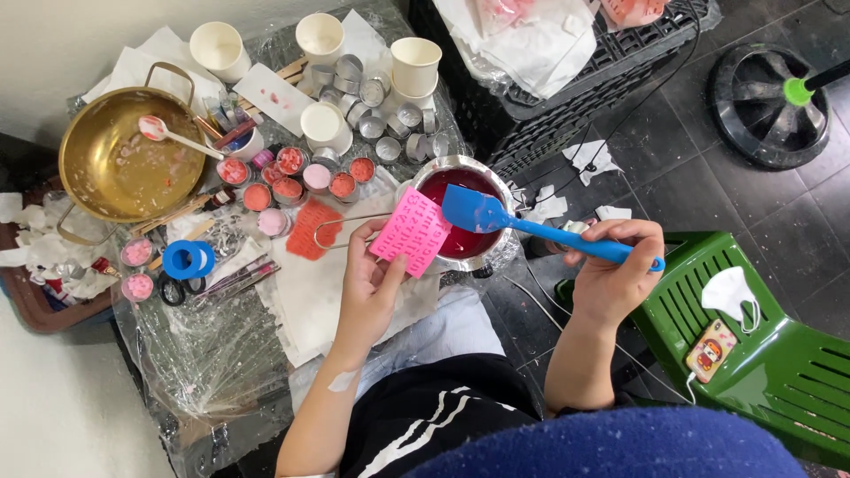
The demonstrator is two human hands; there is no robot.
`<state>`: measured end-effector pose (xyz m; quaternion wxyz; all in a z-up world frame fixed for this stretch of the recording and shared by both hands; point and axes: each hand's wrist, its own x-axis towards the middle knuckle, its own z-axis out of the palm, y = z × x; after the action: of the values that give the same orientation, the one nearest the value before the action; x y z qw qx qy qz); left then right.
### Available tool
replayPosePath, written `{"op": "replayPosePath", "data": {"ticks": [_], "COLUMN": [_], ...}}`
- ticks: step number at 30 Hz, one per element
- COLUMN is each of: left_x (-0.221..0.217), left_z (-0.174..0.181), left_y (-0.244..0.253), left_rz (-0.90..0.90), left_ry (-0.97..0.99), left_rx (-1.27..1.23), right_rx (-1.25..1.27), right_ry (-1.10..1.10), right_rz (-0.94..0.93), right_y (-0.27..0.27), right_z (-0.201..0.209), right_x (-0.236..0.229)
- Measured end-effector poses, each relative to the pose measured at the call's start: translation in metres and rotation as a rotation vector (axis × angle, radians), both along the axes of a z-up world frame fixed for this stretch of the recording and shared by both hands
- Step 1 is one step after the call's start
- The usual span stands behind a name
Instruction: Pouring melted red wax from a container into a pink silicone alphabet mold.
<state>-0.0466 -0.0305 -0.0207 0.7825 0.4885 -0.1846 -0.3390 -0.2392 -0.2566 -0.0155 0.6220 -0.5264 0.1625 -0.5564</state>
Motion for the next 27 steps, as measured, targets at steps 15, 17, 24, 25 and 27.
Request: {"op": "replayPosePath", "data": {"ticks": [15,17,24,25,27], "left_x": [-0.001,-0.001,-0.001,-0.001,-0.001], "left_z": [-0.005,-0.007,-0.009,-0.01,-0.011], "left_y": [0.001,0.001,0.002,0.002,0.003], "left_rz": [-0.001,-0.006,-0.011,-0.01,-0.015], "left_ry": [0.051,0.063,0.069,0.069,0.063], "left_rx": [-0.05,-0.06,-0.069,-0.069,-0.056], "right_rx": [-0.213,-0.21,-0.222,-0.222,-0.216], "right_ry": [-0.026,-0.026,-0.044,-0.043,-0.026], "right_rz": [-0.006,-0.005,-0.11,-0.109,-0.088], "right_y": [0.003,0.003,0.003,0.003,0.003], "right_z": [0.001,0.0,-0.002,-0.001,0.001], "right_x": [-0.002,-0.004,-0.003,-0.003,-0.003]}}
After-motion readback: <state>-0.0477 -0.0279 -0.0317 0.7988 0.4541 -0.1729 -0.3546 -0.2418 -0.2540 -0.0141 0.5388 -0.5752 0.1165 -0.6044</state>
